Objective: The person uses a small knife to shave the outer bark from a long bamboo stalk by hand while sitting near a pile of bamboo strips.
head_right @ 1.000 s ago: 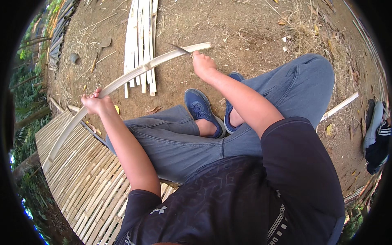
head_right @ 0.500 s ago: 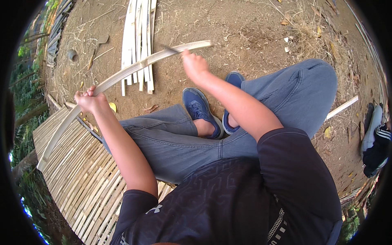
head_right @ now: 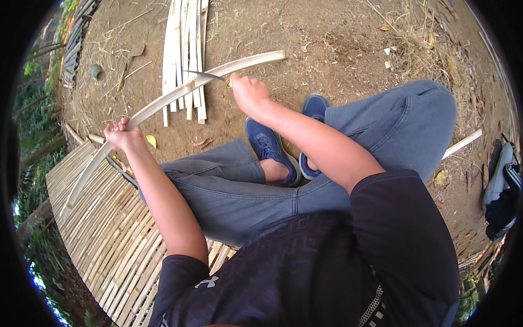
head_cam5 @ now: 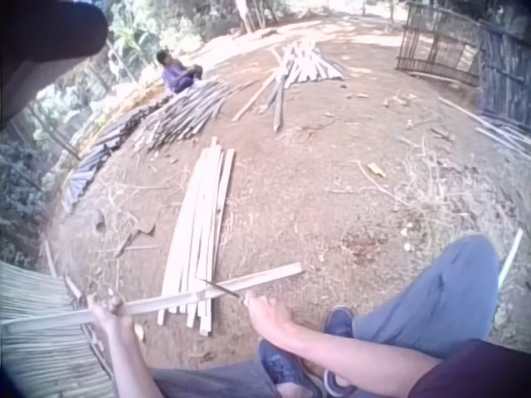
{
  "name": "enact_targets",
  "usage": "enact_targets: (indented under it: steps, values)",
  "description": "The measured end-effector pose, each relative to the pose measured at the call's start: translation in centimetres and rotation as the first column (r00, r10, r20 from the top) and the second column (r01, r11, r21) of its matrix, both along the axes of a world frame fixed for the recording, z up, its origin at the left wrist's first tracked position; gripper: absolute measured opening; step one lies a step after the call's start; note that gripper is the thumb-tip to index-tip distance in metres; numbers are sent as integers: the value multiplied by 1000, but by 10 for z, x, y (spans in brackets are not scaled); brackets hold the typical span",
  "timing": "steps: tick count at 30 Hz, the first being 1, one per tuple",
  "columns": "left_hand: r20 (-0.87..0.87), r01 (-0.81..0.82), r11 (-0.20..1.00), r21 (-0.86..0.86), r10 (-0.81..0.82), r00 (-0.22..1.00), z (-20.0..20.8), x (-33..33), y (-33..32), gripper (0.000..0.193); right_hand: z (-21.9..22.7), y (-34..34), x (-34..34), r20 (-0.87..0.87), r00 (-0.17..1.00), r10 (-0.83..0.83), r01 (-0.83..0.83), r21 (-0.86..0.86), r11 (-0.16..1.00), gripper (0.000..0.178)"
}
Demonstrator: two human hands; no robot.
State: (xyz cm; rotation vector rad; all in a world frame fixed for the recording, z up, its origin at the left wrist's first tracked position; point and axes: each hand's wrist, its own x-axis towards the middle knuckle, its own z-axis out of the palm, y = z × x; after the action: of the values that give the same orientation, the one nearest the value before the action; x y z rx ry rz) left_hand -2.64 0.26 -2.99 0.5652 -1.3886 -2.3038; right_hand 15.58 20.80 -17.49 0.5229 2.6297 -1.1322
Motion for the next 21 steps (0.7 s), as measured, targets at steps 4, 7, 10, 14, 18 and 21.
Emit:
enact_targets:
  steps: [4, 7, 10, 14, 18, 21]
  values:
    - [-8, 1, 1000, -20, -1, 1000, 1, 2, 5, 29, -23, 6, 2, -80, 996, -43, 54, 128, 990, 19]
    - [25, -52, 997, -51, 53, 998, -2, -5, 3, 28, -26, 0, 4, -72, 995, -68, 76, 115, 990, 18]
    - [2, -79, 996, -39, 79, 997, -3, -3, 5, 27, -7, -18, 1, -21, 998, -56, 56, 9, 998, 20]
    - [-59, -42, 998, -39, 39, 997, 4, 15, 17, 25, 20, -21, -2, -101, 995, -7, 2, -53, 999, 27]
    - [-103, 15, 996, -85, -24, 994, 16, 23, 30, 25, 16, -9, -4, -124, 992, 16, -10, 52, 999, 29]
    - [-59, -66, 994, -83, 62, 996, 14, 22, 26, 23, -2, 13, 0, 6, 998, -66, 66, -4, 998, 30]
